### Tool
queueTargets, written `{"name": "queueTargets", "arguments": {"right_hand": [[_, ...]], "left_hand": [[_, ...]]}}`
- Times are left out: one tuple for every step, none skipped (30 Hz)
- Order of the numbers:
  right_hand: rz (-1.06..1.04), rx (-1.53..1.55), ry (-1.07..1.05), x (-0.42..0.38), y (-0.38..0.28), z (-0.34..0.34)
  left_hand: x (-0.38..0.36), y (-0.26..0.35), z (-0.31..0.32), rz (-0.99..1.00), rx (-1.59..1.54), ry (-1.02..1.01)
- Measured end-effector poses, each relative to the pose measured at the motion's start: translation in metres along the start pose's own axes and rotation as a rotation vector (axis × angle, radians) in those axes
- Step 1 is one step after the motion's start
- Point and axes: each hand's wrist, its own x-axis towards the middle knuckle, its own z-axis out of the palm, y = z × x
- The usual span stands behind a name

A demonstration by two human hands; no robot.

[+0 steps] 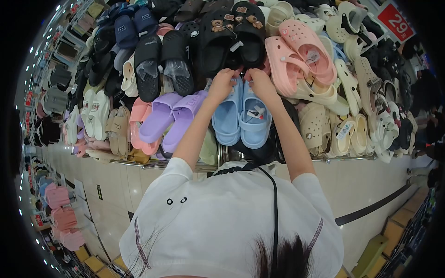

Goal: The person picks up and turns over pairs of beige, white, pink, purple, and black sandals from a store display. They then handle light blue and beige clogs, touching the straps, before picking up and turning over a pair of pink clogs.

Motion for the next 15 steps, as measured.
{"name": "queueTargets", "arguments": {"right_hand": [[-0.019, 0.021, -0.003, 0.000, -0.001, -0.001], [-0.018, 0.020, -0.002, 0.000, 0.000, -0.001], [0.004, 0.006, -0.007, 0.000, 0.000, -0.001], [0.027, -0.007, -0.012, -0.001, -0.001, -0.001], [0.030, -0.006, -0.011, -0.006, -0.002, -0.003], [0.002, 0.117, 0.012, -0.014, -0.013, -0.013], [-0.024, 0.240, 0.034, -0.023, -0.025, -0.022], [-0.018, 0.242, 0.034, -0.033, -0.035, -0.031], [0.056, 0.314, 0.026, -0.045, -0.046, -0.041], [0.133, 0.385, 0.018, -0.058, -0.053, -0.046], [0.146, 0.387, 0.019, -0.073, -0.057, -0.046], [0.055, 0.349, 0.061, -0.087, -0.060, -0.048], [-0.037, 0.309, 0.105, -0.100, -0.065, -0.049], [0.001, 0.305, 0.095, -0.112, -0.072, -0.050], [0.012, 0.274, 0.097, -0.124, -0.074, -0.046]], "left_hand": [[0.001, 0.000, -0.001, 0.002, 0.000, 0.000], [0.001, -0.001, -0.003, 0.009, 0.013, -0.022], [0.001, 0.001, -0.006, 0.015, 0.026, -0.043], [-0.001, 0.002, -0.010, 0.016, 0.025, -0.044], [-0.004, 0.004, -0.013, 0.040, 0.022, -0.004], [-0.007, 0.008, -0.018, 0.064, 0.017, 0.035], [-0.013, 0.014, -0.023, 0.064, 0.016, 0.031], [-0.021, 0.021, -0.027, 0.067, -0.046, 0.097], [-0.031, 0.028, -0.032, 0.069, -0.109, 0.162], [-0.041, 0.033, -0.035, 0.068, -0.113, 0.153], [-0.053, 0.038, -0.038, 0.070, -0.180, 0.117], [-0.064, 0.044, -0.039, 0.075, -0.248, 0.085], [-0.076, 0.051, -0.038, 0.078, -0.254, 0.078], [-0.089, 0.058, -0.037, 0.071, -0.337, 0.024], [-0.098, 0.064, -0.036, 0.064, -0.419, -0.029]]}}
